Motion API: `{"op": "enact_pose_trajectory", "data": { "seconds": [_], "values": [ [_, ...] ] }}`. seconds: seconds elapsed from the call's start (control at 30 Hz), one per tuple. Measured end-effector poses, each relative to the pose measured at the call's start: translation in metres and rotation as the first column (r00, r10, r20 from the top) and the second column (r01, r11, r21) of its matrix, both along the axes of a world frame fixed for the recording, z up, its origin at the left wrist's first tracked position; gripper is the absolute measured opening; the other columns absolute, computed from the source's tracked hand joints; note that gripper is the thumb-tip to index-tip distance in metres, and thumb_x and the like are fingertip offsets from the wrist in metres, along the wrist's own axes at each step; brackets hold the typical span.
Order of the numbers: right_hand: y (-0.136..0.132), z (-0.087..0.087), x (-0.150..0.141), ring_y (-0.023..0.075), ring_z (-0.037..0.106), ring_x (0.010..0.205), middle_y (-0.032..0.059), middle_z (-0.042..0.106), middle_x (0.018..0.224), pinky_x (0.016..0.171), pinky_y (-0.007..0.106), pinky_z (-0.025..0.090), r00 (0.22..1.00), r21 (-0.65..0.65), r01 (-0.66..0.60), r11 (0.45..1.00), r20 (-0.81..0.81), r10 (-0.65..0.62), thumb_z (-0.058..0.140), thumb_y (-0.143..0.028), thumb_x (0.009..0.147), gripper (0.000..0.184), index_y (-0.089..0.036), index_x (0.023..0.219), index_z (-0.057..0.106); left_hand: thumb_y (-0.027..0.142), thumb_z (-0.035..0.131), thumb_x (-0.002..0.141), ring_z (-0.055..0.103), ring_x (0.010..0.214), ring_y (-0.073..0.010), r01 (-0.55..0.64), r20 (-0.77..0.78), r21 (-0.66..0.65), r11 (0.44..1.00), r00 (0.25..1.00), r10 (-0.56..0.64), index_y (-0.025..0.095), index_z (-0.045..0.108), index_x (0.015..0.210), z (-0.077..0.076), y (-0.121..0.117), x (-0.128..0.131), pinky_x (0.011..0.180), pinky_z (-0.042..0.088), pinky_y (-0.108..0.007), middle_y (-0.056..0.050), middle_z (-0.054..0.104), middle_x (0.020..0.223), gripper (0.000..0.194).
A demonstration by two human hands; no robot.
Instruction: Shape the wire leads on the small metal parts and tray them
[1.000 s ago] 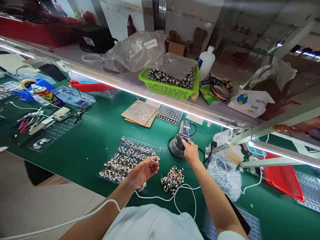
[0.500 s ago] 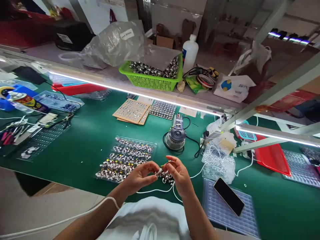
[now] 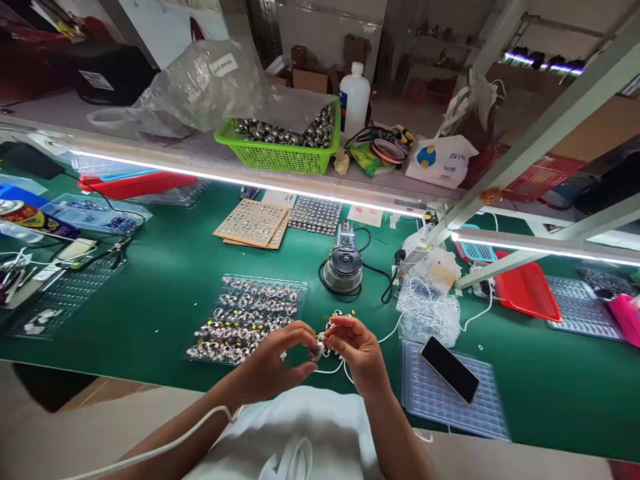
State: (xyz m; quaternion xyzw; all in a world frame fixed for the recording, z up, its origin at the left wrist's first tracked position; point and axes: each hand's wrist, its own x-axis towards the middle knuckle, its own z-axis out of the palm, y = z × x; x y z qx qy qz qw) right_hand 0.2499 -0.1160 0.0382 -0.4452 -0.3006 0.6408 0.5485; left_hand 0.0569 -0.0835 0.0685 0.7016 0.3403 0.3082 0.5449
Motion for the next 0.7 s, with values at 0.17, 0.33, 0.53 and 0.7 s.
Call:
{"op": "enact_pose_trajectory", "data": {
  "seconds": [0.17, 0.33, 0.53, 0.7],
  "values": [
    [0.001, 0.002, -0.015, 0.0145, 0.068, 0.077, 0.0004, 0.074, 0.081, 0.072, 0.026, 0.052, 0.990, -0.033, 0.084, 0.996, -0.109, -0.087, 0.082, -0.021, 0.071, 0.025, -0.024, 0.093, 0.072, 0.022, 0.061, 0.085, 0.056, 0.097, -0.0282, 0.083, -0.122, 0.275, 0.958, 0.991, -0.051, 0.027, 0.072, 0.105, -0.003, -0.013, 0.010, 0.090, 0.040, -0.041, -0.012, 0.069, 0.101, 0.024],
    [0.001, 0.005, -0.020, 0.0135, 0.067, 0.070, 0.0008, 0.075, 0.081, 0.062, 0.024, 0.051, 0.977, -0.092, 0.147, 0.985, -0.143, -0.159, 0.081, -0.022, 0.072, 0.020, -0.024, 0.090, 0.071, 0.024, 0.061, 0.087, 0.055, 0.108, -0.0317, 0.036, -0.082, 0.221, 0.975, 0.996, -0.018, 0.028, 0.068, 0.119, -0.012, -0.018, 0.011, 0.100, 0.033, -0.047, -0.012, 0.070, 0.113, 0.033],
    [-0.003, 0.008, -0.019, 0.0143, 0.069, 0.079, -0.0008, 0.075, 0.083, 0.075, 0.026, 0.054, 0.963, -0.066, 0.223, 0.973, -0.138, -0.231, 0.083, -0.023, 0.069, 0.021, -0.026, 0.087, 0.072, 0.026, 0.067, 0.084, 0.064, 0.086, -0.0241, -0.260, 0.041, -0.007, 0.965, 0.965, 0.260, 0.027, 0.073, 0.100, -0.017, -0.016, 0.006, 0.084, 0.047, -0.036, -0.008, 0.074, 0.091, 0.017],
    [-0.005, 0.010, -0.029, 0.0137, 0.065, 0.074, -0.0013, 0.071, 0.082, 0.066, 0.026, 0.053, 0.976, 0.028, 0.180, 0.983, -0.131, -0.175, 0.081, -0.021, 0.073, 0.027, -0.028, 0.096, 0.070, 0.029, 0.072, 0.080, 0.064, 0.087, -0.0218, -0.222, 0.159, -0.176, 0.959, 0.955, 0.250, 0.023, 0.074, 0.102, -0.013, -0.006, 0.012, 0.081, 0.050, -0.032, -0.008, 0.071, 0.095, 0.023]
  ]
}}
